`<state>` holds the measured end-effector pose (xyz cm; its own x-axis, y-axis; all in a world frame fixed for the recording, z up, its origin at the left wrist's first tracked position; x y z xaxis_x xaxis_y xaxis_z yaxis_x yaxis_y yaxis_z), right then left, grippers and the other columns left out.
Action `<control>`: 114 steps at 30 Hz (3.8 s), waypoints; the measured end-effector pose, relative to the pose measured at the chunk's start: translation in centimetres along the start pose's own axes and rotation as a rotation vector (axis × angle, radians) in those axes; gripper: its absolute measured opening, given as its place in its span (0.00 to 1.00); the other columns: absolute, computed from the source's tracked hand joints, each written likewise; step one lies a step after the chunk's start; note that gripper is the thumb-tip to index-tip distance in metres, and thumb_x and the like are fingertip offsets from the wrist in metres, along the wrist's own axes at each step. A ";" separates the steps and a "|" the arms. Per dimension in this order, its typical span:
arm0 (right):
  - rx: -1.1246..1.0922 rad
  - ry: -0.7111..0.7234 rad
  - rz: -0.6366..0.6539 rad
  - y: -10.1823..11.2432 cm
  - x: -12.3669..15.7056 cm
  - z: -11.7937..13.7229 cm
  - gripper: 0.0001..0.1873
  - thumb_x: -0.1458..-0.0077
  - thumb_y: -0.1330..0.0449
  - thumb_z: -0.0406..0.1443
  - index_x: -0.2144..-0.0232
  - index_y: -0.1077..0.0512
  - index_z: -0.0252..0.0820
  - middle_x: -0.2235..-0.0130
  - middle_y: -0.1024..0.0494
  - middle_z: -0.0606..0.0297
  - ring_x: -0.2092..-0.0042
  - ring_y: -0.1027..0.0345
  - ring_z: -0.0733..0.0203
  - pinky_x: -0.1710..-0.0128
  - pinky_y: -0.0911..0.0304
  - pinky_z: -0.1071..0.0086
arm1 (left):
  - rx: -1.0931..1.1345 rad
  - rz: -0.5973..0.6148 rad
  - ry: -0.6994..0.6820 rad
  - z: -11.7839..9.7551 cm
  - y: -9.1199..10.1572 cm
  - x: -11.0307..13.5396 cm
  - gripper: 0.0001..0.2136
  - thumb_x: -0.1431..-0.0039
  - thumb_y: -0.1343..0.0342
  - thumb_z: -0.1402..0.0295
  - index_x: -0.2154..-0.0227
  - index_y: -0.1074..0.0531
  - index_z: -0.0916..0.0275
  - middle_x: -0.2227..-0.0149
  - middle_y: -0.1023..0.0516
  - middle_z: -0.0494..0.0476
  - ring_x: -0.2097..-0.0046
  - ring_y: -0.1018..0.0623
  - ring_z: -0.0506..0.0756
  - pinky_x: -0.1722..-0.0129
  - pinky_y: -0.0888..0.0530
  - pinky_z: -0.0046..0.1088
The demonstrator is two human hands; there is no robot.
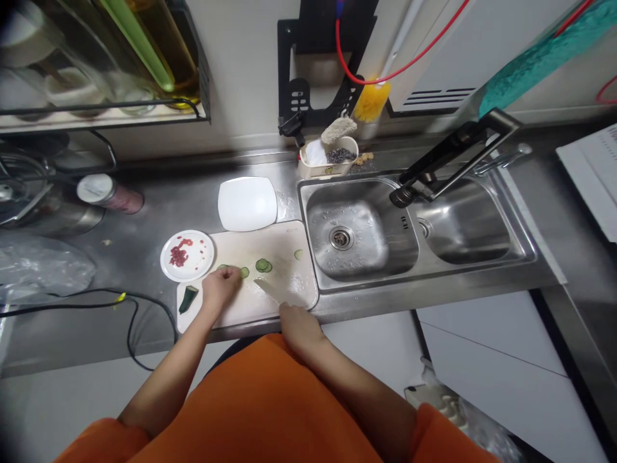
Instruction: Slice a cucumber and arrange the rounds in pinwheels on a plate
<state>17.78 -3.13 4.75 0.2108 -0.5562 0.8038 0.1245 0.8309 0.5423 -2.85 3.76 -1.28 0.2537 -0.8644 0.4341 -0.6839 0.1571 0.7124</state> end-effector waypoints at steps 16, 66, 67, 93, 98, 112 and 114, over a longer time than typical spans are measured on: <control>0.015 0.003 -0.005 -0.4 -0.3 -0.9 0.16 0.44 0.53 0.29 0.54 0.34 0.37 0.61 0.24 0.53 0.56 0.29 0.51 0.62 0.39 0.66 | -0.407 -0.191 0.005 1.8 2.9 -0.3 0.15 0.42 0.53 0.61 0.58 0.26 0.57 0.63 0.22 0.60 0.63 0.24 0.59 0.64 0.33 0.32; 0.063 0.024 -0.106 0.8 -1.0 1.1 0.18 0.45 0.56 0.23 0.56 0.36 0.36 0.63 0.24 0.52 0.57 0.29 0.53 0.65 0.38 0.68 | -0.066 0.017 -0.059 -0.1 -1.4 -0.1 0.08 0.49 0.49 0.69 0.70 0.26 0.58 0.71 0.23 0.52 0.69 0.25 0.52 0.66 0.35 0.26; 0.066 0.029 -0.111 0.8 -1.1 1.3 0.17 0.45 0.57 0.23 0.56 0.36 0.36 0.63 0.24 0.52 0.57 0.28 0.53 0.65 0.38 0.68 | -0.068 0.020 -0.056 0.0 -1.4 -0.1 0.08 0.49 0.49 0.69 0.70 0.26 0.58 0.72 0.23 0.52 0.69 0.25 0.52 0.66 0.35 0.26; 0.037 0.042 -0.143 0.5 -1.5 2.4 0.16 0.43 0.57 0.24 0.57 0.35 0.36 0.64 0.24 0.52 0.57 0.28 0.52 0.64 0.37 0.68 | -0.031 0.002 -0.039 0.3 -1.4 -0.1 0.07 0.50 0.49 0.68 0.72 0.26 0.58 0.72 0.24 0.49 0.69 0.25 0.50 0.66 0.35 0.24; 0.027 0.050 -0.150 0.2 -1.6 2.6 0.16 0.44 0.57 0.24 0.56 0.35 0.35 0.64 0.24 0.51 0.57 0.28 0.51 0.63 0.36 0.67 | -0.040 0.001 -0.034 0.3 -1.4 -0.1 0.07 0.50 0.49 0.68 0.72 0.26 0.58 0.73 0.24 0.49 0.69 0.25 0.51 0.66 0.35 0.25; -0.006 0.045 -0.121 0.4 -1.6 3.0 0.16 0.44 0.56 0.24 0.56 0.35 0.35 0.62 0.24 0.50 0.56 0.29 0.52 0.62 0.37 0.67 | -0.016 0.001 -0.050 0.2 -1.4 0.0 0.07 0.50 0.49 0.68 0.71 0.25 0.59 0.72 0.23 0.50 0.68 0.25 0.52 0.64 0.34 0.25; -0.011 0.052 -0.116 0.4 -1.6 3.1 0.16 0.44 0.56 0.24 0.56 0.35 0.35 0.62 0.24 0.51 0.56 0.29 0.53 0.62 0.38 0.67 | -0.019 -0.001 -0.052 0.2 -1.4 -0.1 0.08 0.50 0.49 0.68 0.71 0.25 0.59 0.72 0.23 0.51 0.68 0.25 0.52 0.64 0.34 0.25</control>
<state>14.50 -1.97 4.39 0.2444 -0.6474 0.7219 0.1618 0.7613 0.6279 -2.08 3.48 -2.42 0.2179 -0.8882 0.4044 -0.6704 0.1649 0.7234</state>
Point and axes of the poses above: each hand's wrist, its own x-axis away from the middle knuckle, its own y-axis out of the back of the hand, z = x × y, the point moved 5 cm from there along -x, towards the middle knuckle
